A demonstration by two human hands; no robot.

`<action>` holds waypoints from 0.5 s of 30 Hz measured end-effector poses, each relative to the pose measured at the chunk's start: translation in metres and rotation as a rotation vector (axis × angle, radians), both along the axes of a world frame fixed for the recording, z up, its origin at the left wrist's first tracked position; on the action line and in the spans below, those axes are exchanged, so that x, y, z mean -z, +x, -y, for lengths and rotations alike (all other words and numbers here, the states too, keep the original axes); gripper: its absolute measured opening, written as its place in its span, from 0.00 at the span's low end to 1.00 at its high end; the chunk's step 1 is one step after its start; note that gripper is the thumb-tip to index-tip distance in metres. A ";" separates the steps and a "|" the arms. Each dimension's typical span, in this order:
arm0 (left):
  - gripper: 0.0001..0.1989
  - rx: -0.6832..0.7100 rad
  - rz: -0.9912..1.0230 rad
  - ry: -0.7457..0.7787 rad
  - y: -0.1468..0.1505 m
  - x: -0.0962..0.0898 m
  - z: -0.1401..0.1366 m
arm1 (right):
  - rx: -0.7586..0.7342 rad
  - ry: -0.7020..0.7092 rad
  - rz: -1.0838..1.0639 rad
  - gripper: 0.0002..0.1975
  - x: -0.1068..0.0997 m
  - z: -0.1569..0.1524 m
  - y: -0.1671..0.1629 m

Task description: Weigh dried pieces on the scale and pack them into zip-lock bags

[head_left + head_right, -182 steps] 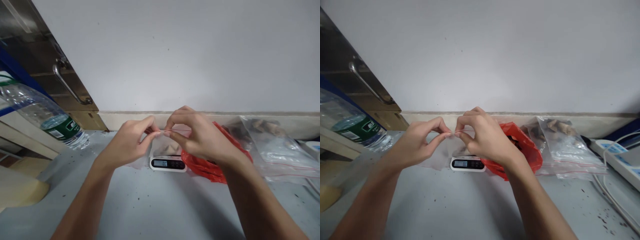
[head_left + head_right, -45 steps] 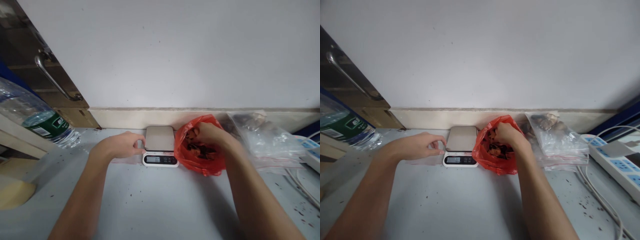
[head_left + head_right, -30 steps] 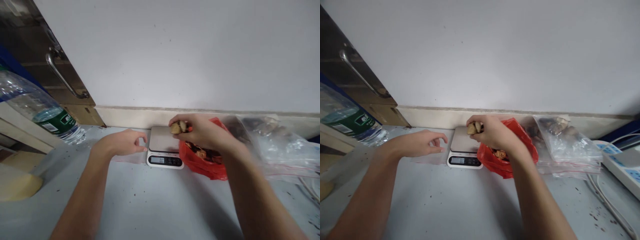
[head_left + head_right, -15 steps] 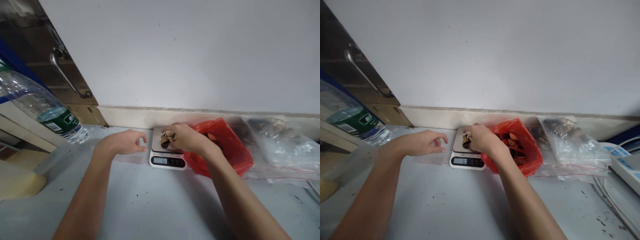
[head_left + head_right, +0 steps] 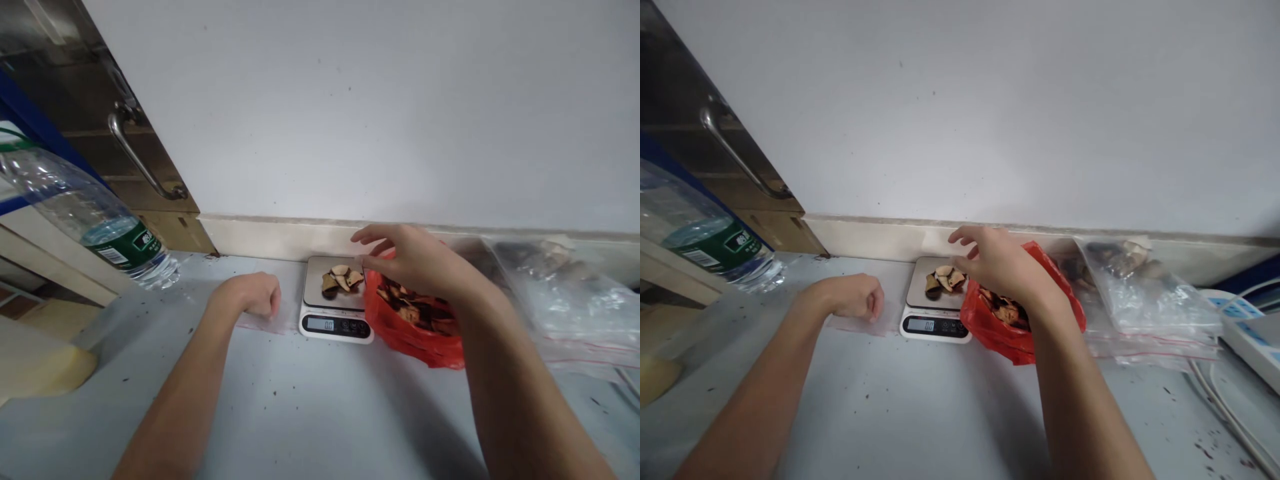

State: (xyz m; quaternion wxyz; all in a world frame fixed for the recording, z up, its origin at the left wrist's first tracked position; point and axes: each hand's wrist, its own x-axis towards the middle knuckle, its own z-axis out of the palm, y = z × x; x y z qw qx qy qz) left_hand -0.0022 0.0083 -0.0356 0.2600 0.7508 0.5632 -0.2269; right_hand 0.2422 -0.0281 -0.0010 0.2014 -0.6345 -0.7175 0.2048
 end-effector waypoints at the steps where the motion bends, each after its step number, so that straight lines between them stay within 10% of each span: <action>1: 0.04 0.002 0.010 -0.002 0.000 0.000 0.000 | 0.006 0.013 -0.012 0.15 -0.001 0.000 0.001; 6: 0.19 -0.013 0.021 0.016 0.003 0.005 -0.001 | 0.012 0.043 -0.046 0.14 0.000 -0.001 0.003; 15: 0.09 -0.009 0.108 -0.002 -0.009 -0.007 -0.001 | 0.156 -0.097 0.201 0.20 0.005 -0.003 0.006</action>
